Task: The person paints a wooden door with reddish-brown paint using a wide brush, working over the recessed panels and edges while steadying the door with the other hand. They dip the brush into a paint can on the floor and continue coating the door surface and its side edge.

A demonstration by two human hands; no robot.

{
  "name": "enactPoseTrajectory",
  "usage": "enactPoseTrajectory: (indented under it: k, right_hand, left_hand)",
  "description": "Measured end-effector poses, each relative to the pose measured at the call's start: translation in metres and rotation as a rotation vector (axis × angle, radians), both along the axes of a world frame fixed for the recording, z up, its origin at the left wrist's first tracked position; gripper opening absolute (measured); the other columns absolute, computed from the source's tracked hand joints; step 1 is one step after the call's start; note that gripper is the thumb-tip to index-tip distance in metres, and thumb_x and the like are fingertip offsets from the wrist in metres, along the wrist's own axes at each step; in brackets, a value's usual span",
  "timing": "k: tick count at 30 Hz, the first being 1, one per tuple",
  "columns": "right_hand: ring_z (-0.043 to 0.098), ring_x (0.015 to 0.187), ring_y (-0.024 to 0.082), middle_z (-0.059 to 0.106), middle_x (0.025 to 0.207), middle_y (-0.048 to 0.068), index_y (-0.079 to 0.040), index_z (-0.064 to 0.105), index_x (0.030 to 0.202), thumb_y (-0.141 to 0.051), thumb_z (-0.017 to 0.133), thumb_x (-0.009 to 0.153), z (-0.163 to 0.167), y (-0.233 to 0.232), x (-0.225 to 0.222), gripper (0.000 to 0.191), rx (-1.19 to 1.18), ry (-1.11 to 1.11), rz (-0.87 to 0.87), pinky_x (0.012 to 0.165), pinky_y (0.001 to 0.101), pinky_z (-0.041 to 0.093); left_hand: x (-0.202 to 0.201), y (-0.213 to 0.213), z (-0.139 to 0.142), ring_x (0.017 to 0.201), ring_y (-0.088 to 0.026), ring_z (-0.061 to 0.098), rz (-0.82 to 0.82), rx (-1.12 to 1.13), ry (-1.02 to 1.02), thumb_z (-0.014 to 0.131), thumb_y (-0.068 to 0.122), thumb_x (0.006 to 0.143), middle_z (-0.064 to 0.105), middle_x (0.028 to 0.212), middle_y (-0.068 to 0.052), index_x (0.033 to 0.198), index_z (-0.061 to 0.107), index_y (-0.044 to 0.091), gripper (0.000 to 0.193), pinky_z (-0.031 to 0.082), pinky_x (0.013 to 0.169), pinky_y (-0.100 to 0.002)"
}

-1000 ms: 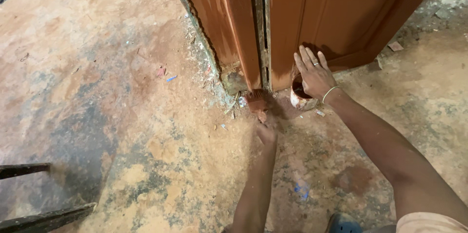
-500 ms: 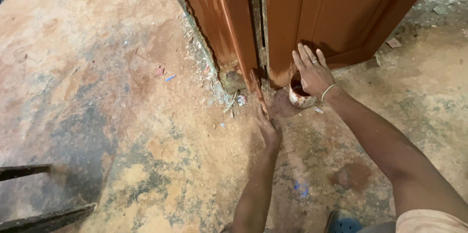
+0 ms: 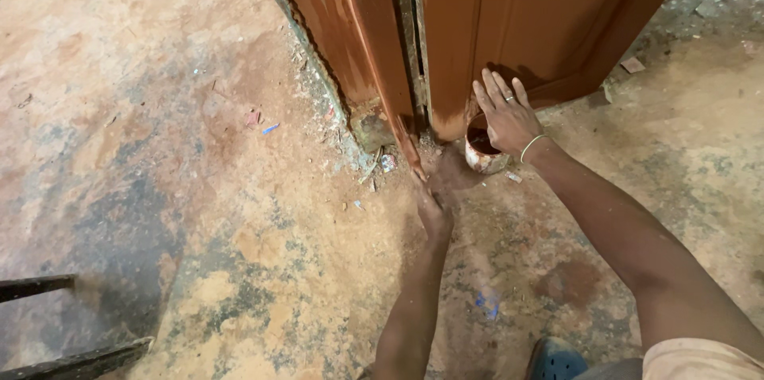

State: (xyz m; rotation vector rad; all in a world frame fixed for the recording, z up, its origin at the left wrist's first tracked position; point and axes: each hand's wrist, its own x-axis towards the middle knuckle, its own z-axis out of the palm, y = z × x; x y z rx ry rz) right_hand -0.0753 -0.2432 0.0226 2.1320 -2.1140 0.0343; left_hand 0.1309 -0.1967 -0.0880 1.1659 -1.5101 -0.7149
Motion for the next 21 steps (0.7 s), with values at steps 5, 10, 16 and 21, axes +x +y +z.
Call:
enactPoseTrajectory:
  k: [5,10,16,21]
  right_hand:
    - [0.008,0.158,0.027,0.005,0.171,0.015,-0.005,0.017,0.162,-0.007,0.058,0.083,-0.001,-0.001,-0.001,0.088,0.020,0.023,-0.002,0.127,0.0496,0.007]
    - [0.009,0.158,0.027,0.005,0.171,0.015,-0.005,0.018,0.162,-0.005,0.058,0.082,-0.004,-0.001,-0.003,0.090,0.015,0.030,-0.002,0.127,0.0498,0.008]
    - [0.012,0.158,0.028,0.009,0.172,0.016,-0.005,0.022,0.161,-0.006,0.058,0.082,-0.005,0.001,-0.004,0.088,-0.020,0.050,0.017,0.127,0.0501,0.011]
    - [0.013,0.158,0.028,0.009,0.171,0.015,-0.005,0.022,0.161,-0.006,0.059,0.081,-0.008,0.001,-0.004,0.089,-0.035,0.057,0.021,0.127,0.0504,0.010]
  left_hand:
    - [-0.002,0.003,0.004,0.085,-0.030,0.053,0.027,-0.192,-0.032,0.043,-0.005,0.100,0.053,0.108,-0.018,0.162,0.024,-0.001,0.065,0.049,0.071,-0.042]
    - [0.001,-0.002,-0.013,0.083,-0.027,0.053,-0.057,0.029,-0.057,0.045,-0.007,0.095,0.054,0.108,-0.017,0.162,0.023,0.000,0.071,0.049,0.069,-0.039]
    - [0.006,-0.002,-0.014,0.081,-0.024,0.053,-0.085,0.146,-0.017,0.049,-0.009,0.090,0.054,0.106,-0.015,0.163,0.022,0.002,0.078,0.048,0.068,-0.036]
    - [-0.001,0.005,0.006,0.080,-0.021,0.052,-0.067,0.173,0.026,0.052,-0.011,0.086,0.053,0.104,-0.013,0.164,0.022,0.003,0.085,0.048,0.067,-0.034]
